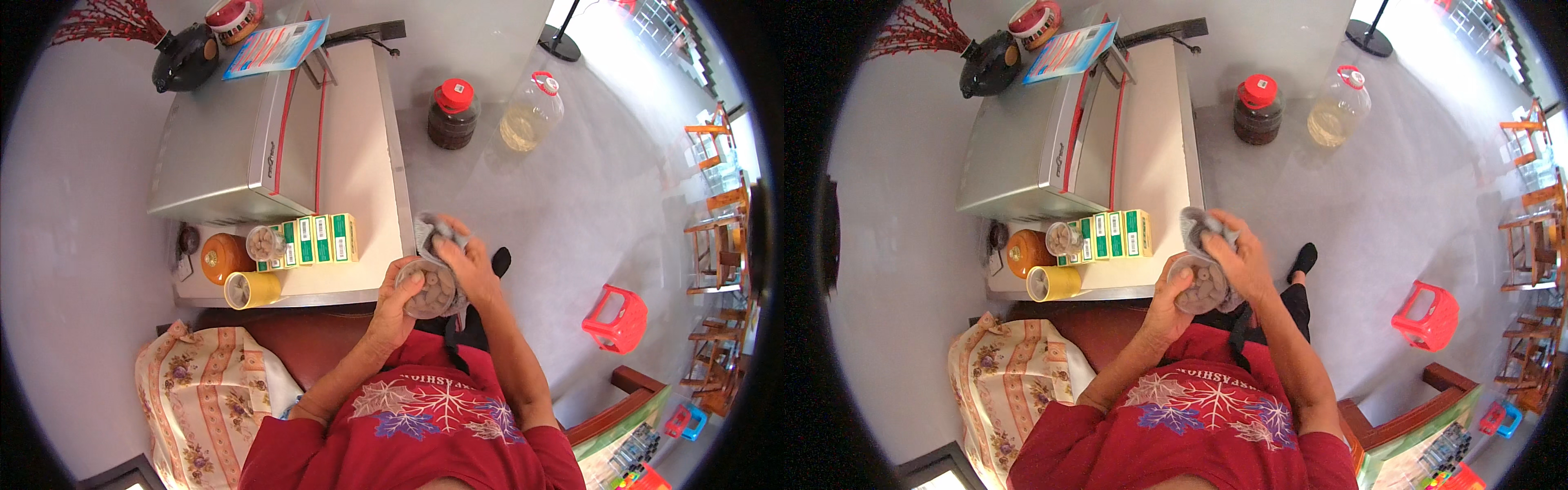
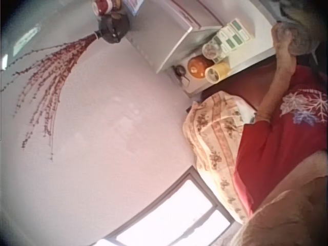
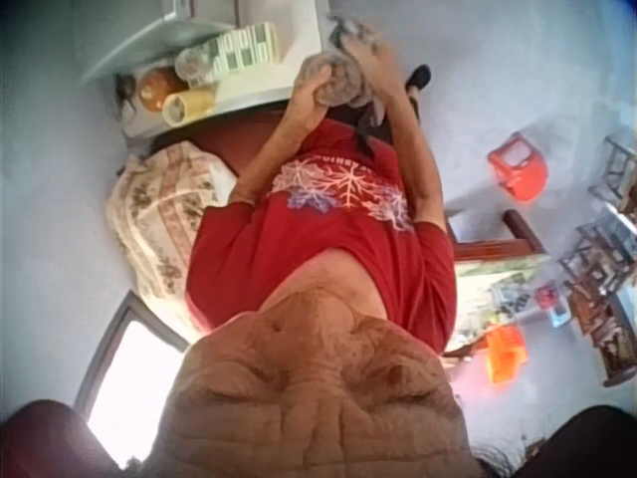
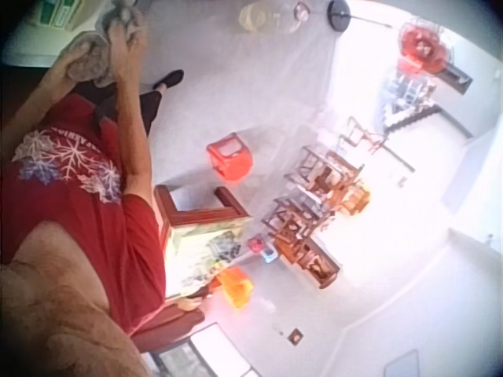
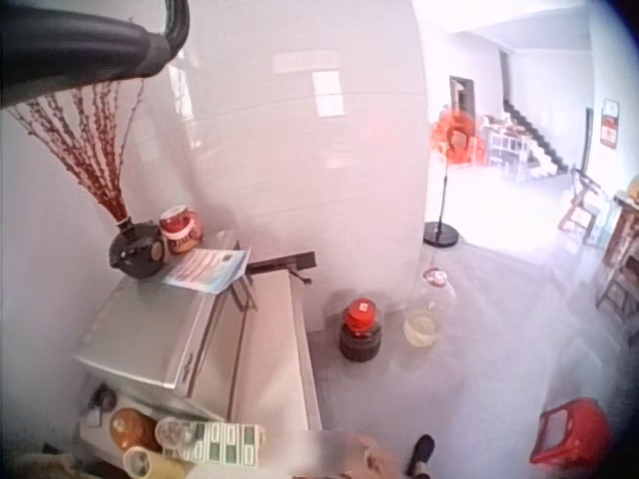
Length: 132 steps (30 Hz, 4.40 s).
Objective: The person wipes several small rectangular boxes and a yellow cylindrical container with a gray cloth. They handle the items one by one, wiping the exterior surfaces and placing them back on a white shelf. The person also wipes a small clear plastic container.
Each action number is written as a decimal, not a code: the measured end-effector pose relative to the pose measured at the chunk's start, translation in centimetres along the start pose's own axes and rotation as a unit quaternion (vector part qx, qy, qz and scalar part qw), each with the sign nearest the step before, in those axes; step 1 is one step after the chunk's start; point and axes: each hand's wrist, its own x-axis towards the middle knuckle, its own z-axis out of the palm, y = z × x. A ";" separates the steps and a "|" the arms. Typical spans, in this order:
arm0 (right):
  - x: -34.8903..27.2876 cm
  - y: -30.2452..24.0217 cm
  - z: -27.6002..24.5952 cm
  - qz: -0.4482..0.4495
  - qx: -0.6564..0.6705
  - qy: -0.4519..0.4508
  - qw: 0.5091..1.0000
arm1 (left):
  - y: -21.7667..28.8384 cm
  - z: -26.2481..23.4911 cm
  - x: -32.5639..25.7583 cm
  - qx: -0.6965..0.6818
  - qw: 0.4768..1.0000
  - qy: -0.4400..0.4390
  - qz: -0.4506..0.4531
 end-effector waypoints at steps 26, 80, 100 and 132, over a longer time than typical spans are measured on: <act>-2.5 -2.0 -1.8 -0.108 -0.123 -0.092 0.982 | 3.0 0.2 0.3 0.277 0.956 -0.050 -0.087; -5.2 1.0 4.9 0.098 0.253 0.020 0.962 | 2.0 -0.6 3.9 0.168 0.974 0.062 0.138; -0.9 0.7 0.9 0.141 0.376 0.012 0.915 | 1.1 1.2 1.1 0.261 0.952 0.055 0.151; -1.0 2.9 -0.3 0.170 0.314 0.033 0.934 | -1.3 -2.1 1.2 0.144 0.988 0.030 0.048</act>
